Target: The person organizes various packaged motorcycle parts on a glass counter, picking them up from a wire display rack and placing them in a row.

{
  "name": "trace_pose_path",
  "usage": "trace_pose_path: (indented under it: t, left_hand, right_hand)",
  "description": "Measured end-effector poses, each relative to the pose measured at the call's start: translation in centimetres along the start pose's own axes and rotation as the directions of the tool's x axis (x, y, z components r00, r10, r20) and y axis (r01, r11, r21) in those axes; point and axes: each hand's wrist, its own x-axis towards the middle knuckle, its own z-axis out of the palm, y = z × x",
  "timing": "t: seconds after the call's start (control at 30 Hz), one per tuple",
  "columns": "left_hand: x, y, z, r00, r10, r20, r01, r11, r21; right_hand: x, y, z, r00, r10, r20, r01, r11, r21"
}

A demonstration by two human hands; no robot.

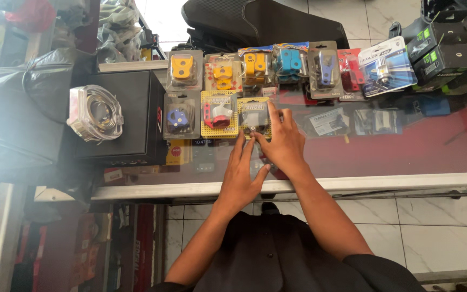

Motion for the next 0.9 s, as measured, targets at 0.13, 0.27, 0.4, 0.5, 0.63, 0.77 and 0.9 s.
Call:
trace_pose_path:
  t: [0.13, 0.27, 0.4, 0.5, 0.63, 0.77, 0.9]
  left_hand:
    - [0.0, -0.2, 0.1, 1.000, 0.013, -0.026, -0.013, 1.000, -0.020]
    - [-0.1, -0.4, 0.1, 0.999, 0.012, -0.034, -0.014, 0.999, -0.044]
    - [-0.1, -0.3, 0.0, 0.999, 0.035, -0.037, -0.036, 0.999, -0.028]
    - [-0.3, -0.2, -0.4, 0.998, 0.056, -0.030, -0.057, 0.998, -0.036]
    - [-0.5, 0.1, -0.9, 0.995, 0.098, -0.010, -0.098, 0.995, -0.032]
    - [-0.4, 0.4, -1.5, 0.989, 0.122, 0.080, -0.117, 0.991, -0.063]
    - [0.0, 0.8, -2.0, 0.973, 0.202, 0.115, -0.193, 0.978, -0.082]
  right_hand:
    - [-0.1, -0.2, 0.0, 1.000, -0.012, -0.024, 0.012, 1.000, -0.009]
    - [-0.2, -0.2, 0.1, 0.999, -0.011, -0.037, 0.012, 1.000, 0.008]
    - [-0.6, -0.3, 0.0, 0.998, -0.018, -0.064, 0.018, 1.000, 0.008]
    - [-1.3, -0.1, -0.3, 0.997, -0.028, -0.065, 0.030, 0.999, 0.039]
    - [-3.0, -0.2, -1.0, 0.994, -0.027, -0.109, 0.043, 0.989, 0.142]
    - [-5.6, -0.6, -2.1, 0.986, 0.084, -0.146, -0.033, 0.947, 0.320]
    - [-8.2, -0.8, -3.5, 0.964, 0.133, -0.229, -0.035, 0.921, 0.388]
